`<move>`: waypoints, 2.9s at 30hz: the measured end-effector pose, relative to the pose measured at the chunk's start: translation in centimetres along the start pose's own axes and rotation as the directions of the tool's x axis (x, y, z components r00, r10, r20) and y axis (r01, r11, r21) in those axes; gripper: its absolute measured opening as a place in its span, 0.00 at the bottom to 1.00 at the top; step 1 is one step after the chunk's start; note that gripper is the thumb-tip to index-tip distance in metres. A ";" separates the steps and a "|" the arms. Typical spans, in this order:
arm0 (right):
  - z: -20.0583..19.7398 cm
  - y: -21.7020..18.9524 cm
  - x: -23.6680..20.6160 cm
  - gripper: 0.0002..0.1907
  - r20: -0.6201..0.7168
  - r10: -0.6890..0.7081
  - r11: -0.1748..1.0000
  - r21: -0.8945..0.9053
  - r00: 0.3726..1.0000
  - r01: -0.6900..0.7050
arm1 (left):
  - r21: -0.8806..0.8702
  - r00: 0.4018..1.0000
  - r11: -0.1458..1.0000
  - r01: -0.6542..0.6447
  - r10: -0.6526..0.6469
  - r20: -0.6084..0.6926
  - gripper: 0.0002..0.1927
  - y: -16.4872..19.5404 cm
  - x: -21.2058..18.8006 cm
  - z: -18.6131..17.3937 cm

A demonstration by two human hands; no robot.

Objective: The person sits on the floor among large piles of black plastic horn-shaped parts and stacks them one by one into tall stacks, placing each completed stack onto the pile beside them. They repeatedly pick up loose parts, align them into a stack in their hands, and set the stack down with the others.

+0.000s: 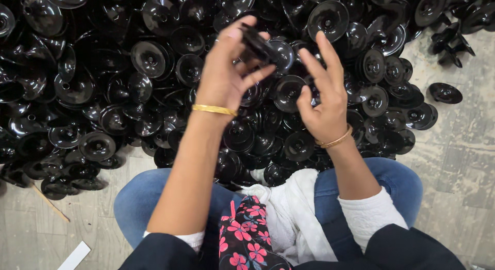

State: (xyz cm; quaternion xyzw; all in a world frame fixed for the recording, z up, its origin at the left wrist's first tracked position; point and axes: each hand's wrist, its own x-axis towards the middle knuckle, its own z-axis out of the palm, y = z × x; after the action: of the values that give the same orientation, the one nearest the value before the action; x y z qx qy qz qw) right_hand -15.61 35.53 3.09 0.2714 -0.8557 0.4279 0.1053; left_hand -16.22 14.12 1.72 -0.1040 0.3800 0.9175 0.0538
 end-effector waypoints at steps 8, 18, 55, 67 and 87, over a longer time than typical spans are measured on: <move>0.7 0.9 -0.2 0.14 0.232 -0.094 0.985 -0.118 0.968 0.124 | -0.005 0.999 1.000 0.028 -0.028 -0.020 0.25 0.8 -0.2 -0.7; -0.5 5.1 -1.6 0.10 -0.111 0.376 0.799 0.542 0.920 -0.261 | 0.173 0.940 0.948 0.266 -0.295 0.173 0.27 -3.3 -0.4 1.7; -1.7 4.7 -1.4 0.14 0.065 0.345 0.938 -0.035 0.936 -0.344 | 0.177 0.986 0.970 0.166 -0.157 -0.063 0.28 -1.5 0.2 1.0; 2.8 2.9 -2.9 0.21 0.100 0.285 0.795 0.531 0.953 -0.293 | 0.185 0.964 0.947 0.264 -0.260 -0.045 0.25 -3.4 0.1 1.4; 2.0 1.9 -2.0 0.32 0.218 0.063 0.848 0.503 0.974 -0.168 | 0.158 0.973 0.960 0.231 -0.231 -0.017 0.20 -2.7 0.3 0.8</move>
State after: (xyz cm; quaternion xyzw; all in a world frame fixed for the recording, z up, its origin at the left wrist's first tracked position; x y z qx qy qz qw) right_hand -14.89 35.67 -0.27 0.2777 -0.7297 0.6196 -0.0812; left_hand -16.13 16.62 0.36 -0.1421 0.4372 0.8718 0.1691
